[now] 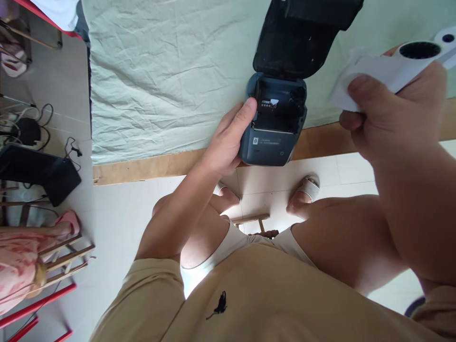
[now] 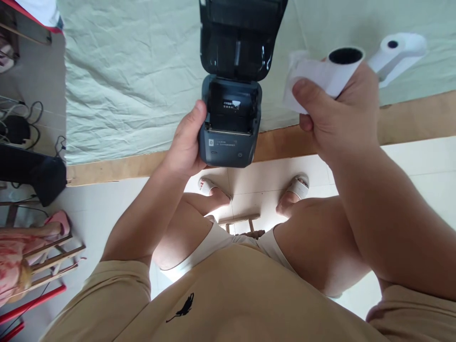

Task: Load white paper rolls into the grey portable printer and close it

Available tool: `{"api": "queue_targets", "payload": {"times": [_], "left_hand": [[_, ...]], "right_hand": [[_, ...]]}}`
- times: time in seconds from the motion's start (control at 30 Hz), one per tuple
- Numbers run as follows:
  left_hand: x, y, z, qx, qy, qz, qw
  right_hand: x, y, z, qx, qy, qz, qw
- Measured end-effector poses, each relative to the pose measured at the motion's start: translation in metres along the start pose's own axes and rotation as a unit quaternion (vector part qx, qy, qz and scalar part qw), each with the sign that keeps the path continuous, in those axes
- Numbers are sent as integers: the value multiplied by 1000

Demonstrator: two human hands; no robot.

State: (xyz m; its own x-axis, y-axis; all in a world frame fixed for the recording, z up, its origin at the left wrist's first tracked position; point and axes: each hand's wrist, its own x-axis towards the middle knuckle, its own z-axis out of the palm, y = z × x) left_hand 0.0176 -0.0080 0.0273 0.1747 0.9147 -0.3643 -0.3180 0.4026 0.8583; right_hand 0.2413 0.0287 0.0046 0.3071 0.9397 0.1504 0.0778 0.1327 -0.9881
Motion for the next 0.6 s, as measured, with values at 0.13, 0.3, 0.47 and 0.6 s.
{"api": "queue_targets", "payload": {"times": [0.13,0.3,0.47,0.6], "left_hand": [[-3,-1,9,-13,41,-6,999],[0,0,6,-27,20,-18,999],[-1,-1,7,-15,28,-19,999],[-2,-2,9,-12,37,3,999]], "right_hand": [[-11,-2,-6,-132,-40,-75,988],[-9,-2,-13,-275,-54,-146,949],[-2,0,-6,-385,-87,-87,914],[-2,-3,-6,-412,-120,-34,902]]}}
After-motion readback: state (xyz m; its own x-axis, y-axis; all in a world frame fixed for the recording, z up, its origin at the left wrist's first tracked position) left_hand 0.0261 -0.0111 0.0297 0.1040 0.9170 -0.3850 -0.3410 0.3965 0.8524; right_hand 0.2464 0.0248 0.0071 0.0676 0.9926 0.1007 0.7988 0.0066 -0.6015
